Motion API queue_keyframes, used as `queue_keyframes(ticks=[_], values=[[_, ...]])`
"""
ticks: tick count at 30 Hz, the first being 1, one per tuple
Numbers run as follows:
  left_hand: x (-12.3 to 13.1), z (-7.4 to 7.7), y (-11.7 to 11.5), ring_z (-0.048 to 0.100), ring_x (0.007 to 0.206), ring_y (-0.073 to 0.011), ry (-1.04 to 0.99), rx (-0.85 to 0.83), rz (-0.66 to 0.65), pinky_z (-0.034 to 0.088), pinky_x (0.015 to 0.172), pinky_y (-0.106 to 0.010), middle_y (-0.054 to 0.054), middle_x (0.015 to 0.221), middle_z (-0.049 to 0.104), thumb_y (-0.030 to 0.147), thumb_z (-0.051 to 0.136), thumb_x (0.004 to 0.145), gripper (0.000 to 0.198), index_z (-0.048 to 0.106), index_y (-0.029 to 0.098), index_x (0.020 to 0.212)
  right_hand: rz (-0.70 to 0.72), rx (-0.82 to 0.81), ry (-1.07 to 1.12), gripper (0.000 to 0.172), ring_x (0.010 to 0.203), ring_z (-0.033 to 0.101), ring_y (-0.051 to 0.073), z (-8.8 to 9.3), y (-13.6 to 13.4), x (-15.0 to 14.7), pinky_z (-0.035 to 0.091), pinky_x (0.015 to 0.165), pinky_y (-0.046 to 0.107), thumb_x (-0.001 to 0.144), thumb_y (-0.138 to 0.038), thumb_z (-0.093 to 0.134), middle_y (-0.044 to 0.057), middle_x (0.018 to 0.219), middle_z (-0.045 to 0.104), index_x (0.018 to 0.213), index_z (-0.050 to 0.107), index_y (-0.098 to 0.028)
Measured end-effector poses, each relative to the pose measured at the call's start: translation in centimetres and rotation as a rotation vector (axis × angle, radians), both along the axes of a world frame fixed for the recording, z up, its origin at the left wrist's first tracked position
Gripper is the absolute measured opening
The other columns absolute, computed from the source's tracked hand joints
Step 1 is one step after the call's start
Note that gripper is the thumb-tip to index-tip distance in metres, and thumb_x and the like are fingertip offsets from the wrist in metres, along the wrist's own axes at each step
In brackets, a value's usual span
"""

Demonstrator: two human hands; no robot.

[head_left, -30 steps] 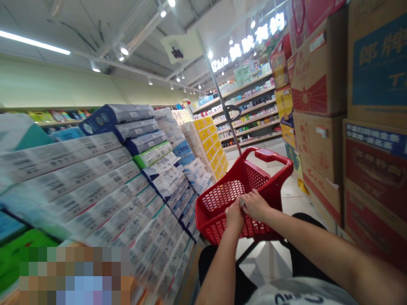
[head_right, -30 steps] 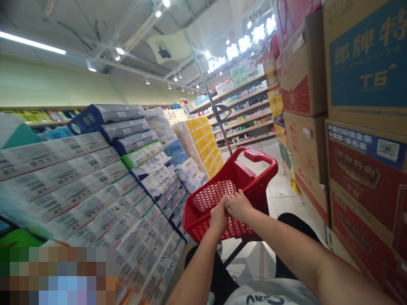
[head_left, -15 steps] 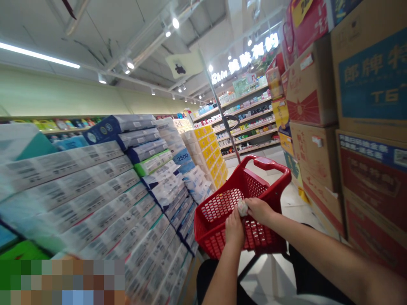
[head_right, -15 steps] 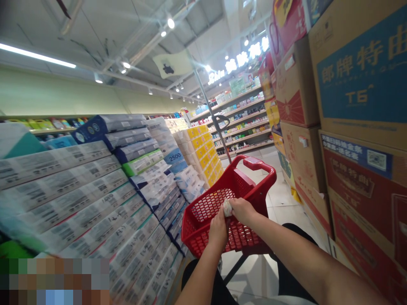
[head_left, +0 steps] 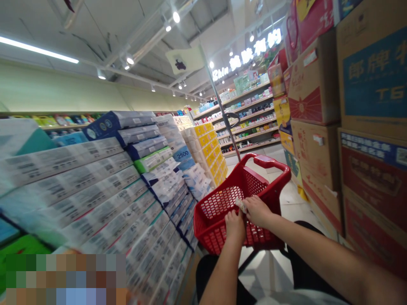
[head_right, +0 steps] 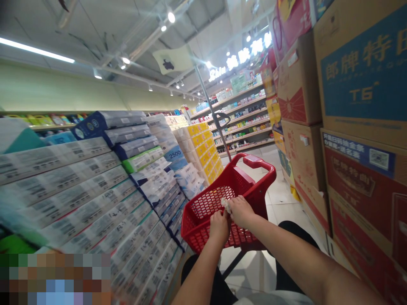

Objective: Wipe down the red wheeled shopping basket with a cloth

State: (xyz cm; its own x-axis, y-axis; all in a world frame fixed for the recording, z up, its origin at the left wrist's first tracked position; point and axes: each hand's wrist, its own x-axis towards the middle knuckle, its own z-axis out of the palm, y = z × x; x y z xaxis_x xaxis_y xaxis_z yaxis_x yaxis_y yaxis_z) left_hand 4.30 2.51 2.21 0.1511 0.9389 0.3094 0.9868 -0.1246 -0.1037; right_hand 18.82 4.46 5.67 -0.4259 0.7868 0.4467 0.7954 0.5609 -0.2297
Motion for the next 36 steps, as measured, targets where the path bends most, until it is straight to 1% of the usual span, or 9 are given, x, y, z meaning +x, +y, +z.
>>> queue_keyframes(ticks=[3, 7, 10, 13, 16, 20, 24, 29, 36], values=[[0.1, 0.0, -0.2, 0.052, 0.101, -0.0265, 0.011, 0.004, 0.014, 0.036, 0.090, -0.041, -0.014, 0.108, 0.058, 0.022, 0.043, 0.091, 0.041, 0.051, 0.018, 0.131, 0.000, 0.011, 0.016, 0.033, 0.107, 0.054, 0.025, -0.1, -0.2, -0.2, 0.024, 0.104, 0.038, 0.077, -0.024, 0.059, 0.011, 0.109, 0.065, 0.109, 0.060, -0.015], [-0.1, -0.2, -0.3, 0.051, 0.105, -0.0269, 0.043, 0.008, 0.018, 0.035, 0.092, -0.041, -0.015, 0.114, 0.056, 0.018, 0.044, 0.089, 0.048, 0.046, 0.015, 0.137, -0.003, -0.028, 0.034, 0.020, 0.095, 0.058, 0.021, 0.4, 0.2, 0.0, 0.033, 0.094, 0.033, 0.081, -0.018, 0.051, 0.008, 0.098, 0.068, 0.096, 0.065, -0.016], [-0.2, -0.4, -0.3, 0.049, 0.108, -0.0277, 0.049, 0.007, 0.023, 0.034, 0.095, -0.042, -0.017, 0.119, 0.054, 0.015, 0.044, 0.087, 0.055, 0.039, 0.013, 0.142, -0.004, -0.039, 0.063, 0.018, 0.089, 0.059, 0.020, 0.8, 0.6, 0.5, 0.037, 0.086, 0.029, 0.081, -0.016, 0.050, 0.005, 0.092, 0.069, 0.088, 0.066, -0.018], [-0.3, -0.5, -0.1, 0.049, 0.107, -0.0273, 0.034, 0.028, 0.016, 0.035, 0.094, -0.042, -0.016, 0.117, 0.056, 0.013, 0.042, 0.087, 0.059, 0.033, 0.012, 0.146, -0.047, 0.017, 0.117, 0.018, 0.090, 0.058, 0.019, 0.7, 0.7, 1.1, 0.037, 0.087, 0.028, 0.080, -0.014, 0.049, 0.006, 0.092, 0.069, 0.087, 0.066, -0.017], [-0.3, -0.8, 0.2, 0.050, 0.104, -0.0263, 0.040, 0.051, 0.017, 0.036, 0.093, -0.042, -0.015, 0.113, 0.057, 0.014, 0.041, 0.088, 0.057, 0.034, 0.013, 0.145, -0.042, 0.066, 0.127, 0.023, 0.096, 0.057, 0.020, 0.3, 0.4, 1.5, 0.033, 0.096, 0.031, 0.080, -0.011, 0.048, 0.007, 0.097, 0.069, 0.094, 0.066, -0.016], [-0.3, -1.1, 0.4, 0.052, 0.101, -0.0249, 0.078, 0.076, 0.021, 0.038, 0.091, -0.041, -0.014, 0.110, 0.058, 0.016, 0.042, 0.089, 0.054, 0.039, 0.014, 0.143, -0.011, 0.020, 0.097, 0.029, 0.103, 0.057, 0.021, 0.4, 0.1, 1.6, 0.025, 0.105, 0.036, 0.080, -0.007, 0.047, 0.008, 0.105, 0.068, 0.101, 0.065, -0.015], [-0.5, -1.2, 0.4, 0.052, 0.101, -0.0233, 0.099, 0.104, 0.018, 0.039, 0.091, -0.038, -0.013, 0.110, 0.059, 0.014, 0.043, 0.089, 0.055, 0.039, 0.014, 0.143, -0.047, 0.048, 0.086, 0.028, 0.101, 0.057, 0.021, 0.9, 0.5, 2.0, 0.033, 0.097, 0.033, 0.082, -0.008, 0.046, 0.009, 0.103, 0.068, 0.101, 0.065, -0.014], [-0.4, -1.1, 0.4, 0.052, 0.103, -0.0240, 0.089, 0.104, 0.026, 0.038, 0.092, -0.039, -0.013, 0.112, 0.059, 0.019, 0.045, 0.090, 0.054, 0.039, 0.016, 0.143, -0.149, 0.168, 0.048, 0.025, 0.100, 0.056, 0.023, 0.8, 0.7, 2.8, 0.030, 0.100, 0.036, 0.084, -0.008, 0.047, 0.009, 0.099, 0.069, 0.098, 0.067, -0.014], [0.0, -0.5, -0.1, 0.052, 0.105, -0.0241, 0.088, 0.054, 0.052, 0.036, 0.093, -0.039, -0.013, 0.113, 0.059, 0.021, 0.044, 0.091, 0.053, 0.038, 0.018, 0.144, -0.131, 0.193, -0.006, 0.024, 0.103, 0.057, 0.023, -0.2, 0.4, 2.4, 0.033, 0.095, 0.034, 0.085, -0.007, 0.047, 0.011, 0.111, 0.067, 0.097, 0.067, -0.013]])
